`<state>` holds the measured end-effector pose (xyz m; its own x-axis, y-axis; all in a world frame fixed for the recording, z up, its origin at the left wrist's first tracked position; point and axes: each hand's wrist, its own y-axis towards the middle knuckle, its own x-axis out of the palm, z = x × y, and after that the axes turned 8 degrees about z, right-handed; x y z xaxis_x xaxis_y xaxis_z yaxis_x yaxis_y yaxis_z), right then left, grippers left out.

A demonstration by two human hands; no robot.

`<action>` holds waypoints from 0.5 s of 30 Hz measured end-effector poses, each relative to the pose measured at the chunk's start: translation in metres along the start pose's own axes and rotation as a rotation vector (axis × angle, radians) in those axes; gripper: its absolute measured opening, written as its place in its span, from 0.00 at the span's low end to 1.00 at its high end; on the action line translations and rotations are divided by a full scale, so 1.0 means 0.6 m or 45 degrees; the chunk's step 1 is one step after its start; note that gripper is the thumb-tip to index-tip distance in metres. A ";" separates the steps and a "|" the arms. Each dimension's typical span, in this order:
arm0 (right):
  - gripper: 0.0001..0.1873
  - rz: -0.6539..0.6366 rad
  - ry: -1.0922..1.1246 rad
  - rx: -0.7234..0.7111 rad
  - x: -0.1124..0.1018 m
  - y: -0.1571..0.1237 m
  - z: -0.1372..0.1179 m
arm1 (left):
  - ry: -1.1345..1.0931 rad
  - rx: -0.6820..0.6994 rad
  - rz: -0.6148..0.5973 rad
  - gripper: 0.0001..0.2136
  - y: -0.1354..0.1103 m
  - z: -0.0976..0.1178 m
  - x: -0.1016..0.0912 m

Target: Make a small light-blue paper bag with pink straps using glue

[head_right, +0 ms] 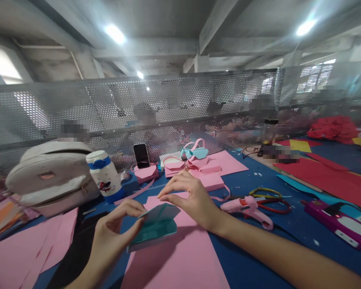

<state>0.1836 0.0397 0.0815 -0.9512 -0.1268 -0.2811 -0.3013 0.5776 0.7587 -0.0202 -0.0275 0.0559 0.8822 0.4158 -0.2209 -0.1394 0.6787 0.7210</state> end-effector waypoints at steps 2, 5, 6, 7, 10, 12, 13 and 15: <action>0.07 -0.007 -0.006 -0.030 -0.001 -0.001 -0.001 | 0.000 -0.004 -0.001 0.06 0.000 0.000 0.000; 0.09 -0.010 -0.031 -0.067 -0.001 -0.002 -0.004 | 0.006 -0.002 -0.003 0.06 0.000 0.001 -0.001; 0.08 -0.008 -0.043 -0.077 0.000 -0.002 -0.005 | 0.009 0.001 -0.003 0.06 0.000 0.001 -0.001; 0.08 -0.006 -0.055 -0.085 0.000 -0.002 -0.006 | 0.012 0.003 -0.003 0.06 0.000 0.001 -0.001; 0.06 0.000 -0.078 -0.113 0.001 -0.003 -0.008 | 0.013 0.002 -0.006 0.06 0.001 0.000 -0.001; 0.05 0.007 -0.080 -0.128 0.002 -0.003 -0.007 | 0.011 0.002 -0.009 0.06 0.001 -0.001 0.000; 0.04 0.012 -0.078 -0.133 0.002 -0.003 -0.007 | 0.010 0.003 -0.010 0.06 0.001 -0.001 0.000; 0.03 0.016 -0.074 -0.141 0.003 -0.004 -0.006 | 0.008 0.005 -0.012 0.06 0.001 -0.001 0.000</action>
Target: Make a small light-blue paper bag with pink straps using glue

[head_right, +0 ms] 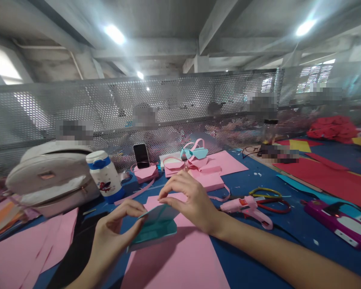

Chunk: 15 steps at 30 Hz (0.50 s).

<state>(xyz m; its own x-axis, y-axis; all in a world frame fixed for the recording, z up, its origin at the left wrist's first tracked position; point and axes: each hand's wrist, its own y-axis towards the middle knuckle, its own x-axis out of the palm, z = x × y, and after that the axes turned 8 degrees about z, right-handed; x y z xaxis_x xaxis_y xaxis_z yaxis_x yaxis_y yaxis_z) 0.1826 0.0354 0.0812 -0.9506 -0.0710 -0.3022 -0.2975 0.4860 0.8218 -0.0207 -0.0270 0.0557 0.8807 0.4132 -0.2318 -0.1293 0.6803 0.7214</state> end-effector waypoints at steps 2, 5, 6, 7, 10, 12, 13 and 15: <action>0.03 0.002 0.002 0.000 0.000 0.000 0.001 | -0.001 -0.007 0.000 0.07 -0.001 0.001 -0.001; 0.04 0.005 0.002 0.012 0.000 0.000 0.001 | 0.006 -0.026 -0.001 0.07 -0.003 0.002 -0.002; 0.04 0.009 0.001 0.013 0.000 0.000 0.001 | 0.009 -0.033 -0.001 0.06 -0.004 0.002 -0.002; 0.04 0.012 0.000 0.012 0.000 0.000 0.000 | 0.010 -0.036 -0.002 0.06 -0.004 0.002 -0.003; 0.06 0.017 0.003 0.006 0.000 0.001 -0.001 | 0.006 -0.033 0.000 0.06 -0.003 0.001 -0.003; 0.07 0.020 0.009 0.010 0.000 0.001 -0.001 | 0.004 -0.028 -0.004 0.06 -0.002 0.001 -0.002; 0.07 0.023 0.012 0.014 0.000 0.002 -0.001 | 0.004 -0.027 -0.005 0.06 -0.002 0.001 -0.002; 0.08 0.034 0.029 0.026 0.000 0.002 0.000 | 0.005 -0.024 -0.006 0.06 -0.001 0.001 -0.002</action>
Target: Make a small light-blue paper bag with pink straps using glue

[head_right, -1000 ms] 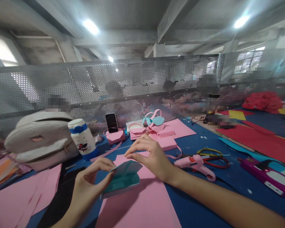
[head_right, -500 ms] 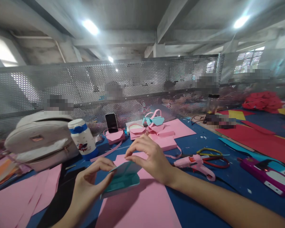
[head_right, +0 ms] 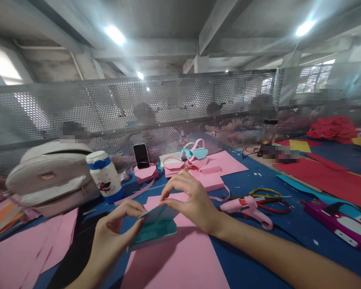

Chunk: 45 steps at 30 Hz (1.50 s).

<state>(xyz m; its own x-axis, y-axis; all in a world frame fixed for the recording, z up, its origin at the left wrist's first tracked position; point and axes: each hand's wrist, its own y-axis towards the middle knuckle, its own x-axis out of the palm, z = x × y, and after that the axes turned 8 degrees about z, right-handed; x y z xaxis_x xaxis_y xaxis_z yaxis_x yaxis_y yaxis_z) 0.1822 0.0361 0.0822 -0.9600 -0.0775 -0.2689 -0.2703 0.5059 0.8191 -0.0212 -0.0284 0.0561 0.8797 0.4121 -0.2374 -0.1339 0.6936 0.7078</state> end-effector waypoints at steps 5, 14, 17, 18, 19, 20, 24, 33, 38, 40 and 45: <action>0.08 0.033 0.061 0.052 -0.004 0.005 0.006 | 0.004 0.012 0.016 0.06 0.001 -0.001 0.001; 0.04 -0.085 -0.104 -0.023 -0.019 0.016 -0.006 | -0.035 0.010 0.029 0.07 0.001 -0.007 -0.003; 0.05 -0.123 -0.175 -0.100 -0.018 0.011 -0.003 | -0.050 -0.017 0.028 0.06 0.001 -0.010 -0.003; 0.05 -0.135 -0.192 -0.116 -0.017 0.009 -0.001 | -0.054 -0.030 0.028 0.06 0.001 -0.011 -0.003; 0.05 -0.147 -0.206 -0.126 -0.016 0.008 0.001 | -0.058 -0.041 0.031 0.06 0.001 -0.011 -0.003; 0.05 -0.160 -0.217 -0.129 -0.015 0.007 0.002 | -0.062 -0.053 0.033 0.06 0.001 -0.012 -0.003; 0.05 -0.193 -0.278 -0.152 -0.011 0.006 0.005 | -0.071 -0.095 0.027 0.06 0.000 -0.014 -0.002; 0.12 -0.156 -0.435 -0.267 -0.001 -0.001 0.012 | -0.139 -0.249 0.029 0.06 -0.001 -0.016 -0.002; 0.11 -0.073 -0.260 -0.035 0.000 0.002 0.017 | -0.196 -0.350 0.066 0.07 0.001 -0.021 0.000; 0.10 -0.042 -0.202 0.014 -0.002 0.003 0.016 | -0.201 -0.372 0.077 0.07 0.002 -0.023 0.000; 0.08 0.015 -0.077 0.097 -0.004 0.004 0.009 | -0.186 -0.402 0.058 0.07 0.001 -0.024 0.000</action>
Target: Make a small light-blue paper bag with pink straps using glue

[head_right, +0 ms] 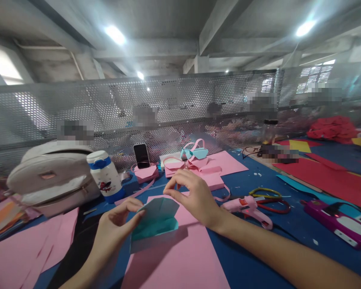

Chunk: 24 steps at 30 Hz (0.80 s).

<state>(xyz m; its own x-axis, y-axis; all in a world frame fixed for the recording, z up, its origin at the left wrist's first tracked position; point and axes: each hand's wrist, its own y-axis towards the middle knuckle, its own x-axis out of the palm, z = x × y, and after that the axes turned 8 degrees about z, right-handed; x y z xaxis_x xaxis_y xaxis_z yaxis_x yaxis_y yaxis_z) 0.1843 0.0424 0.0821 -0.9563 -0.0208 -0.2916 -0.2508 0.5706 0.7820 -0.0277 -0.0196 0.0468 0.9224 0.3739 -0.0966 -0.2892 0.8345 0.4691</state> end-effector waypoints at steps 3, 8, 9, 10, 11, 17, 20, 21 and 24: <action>0.07 -0.005 0.065 0.004 0.002 -0.002 -0.003 | 0.017 0.039 -0.041 0.07 -0.004 0.000 0.000; 0.02 -0.028 0.039 0.001 0.007 -0.008 -0.003 | 0.028 0.119 -0.074 0.07 -0.009 0.004 0.005; 0.02 -0.038 0.028 0.000 0.008 -0.010 -0.003 | 0.027 0.119 -0.064 0.07 -0.010 0.006 0.006; 0.02 -0.050 0.020 -0.007 0.009 -0.011 -0.003 | 0.025 0.116 -0.052 0.07 -0.010 0.008 0.008; 0.03 -0.063 0.013 -0.016 0.009 -0.012 -0.003 | 0.025 0.117 -0.047 0.07 -0.010 0.010 0.009; 0.07 -0.098 0.102 0.080 0.018 -0.017 -0.006 | 0.083 0.136 -0.104 0.08 -0.010 0.019 0.008; 0.07 -0.097 0.159 0.166 0.024 -0.017 -0.008 | 0.091 0.124 -0.105 0.09 -0.011 0.023 0.008; 0.07 -0.098 0.172 0.181 0.024 -0.017 -0.009 | 0.090 0.118 -0.112 0.09 -0.011 0.024 0.009; 0.08 -0.089 0.195 0.222 0.020 -0.012 -0.006 | 0.070 0.109 -0.104 0.09 -0.012 0.024 0.010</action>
<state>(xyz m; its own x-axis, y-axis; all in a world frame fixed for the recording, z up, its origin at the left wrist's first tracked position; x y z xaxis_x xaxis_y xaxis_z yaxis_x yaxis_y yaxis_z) 0.1738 0.0350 0.0751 -0.9525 -0.1818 -0.2444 -0.3002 0.6962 0.6520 -0.0165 -0.0292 0.0558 0.9259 0.3298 -0.1841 -0.1887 0.8262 0.5308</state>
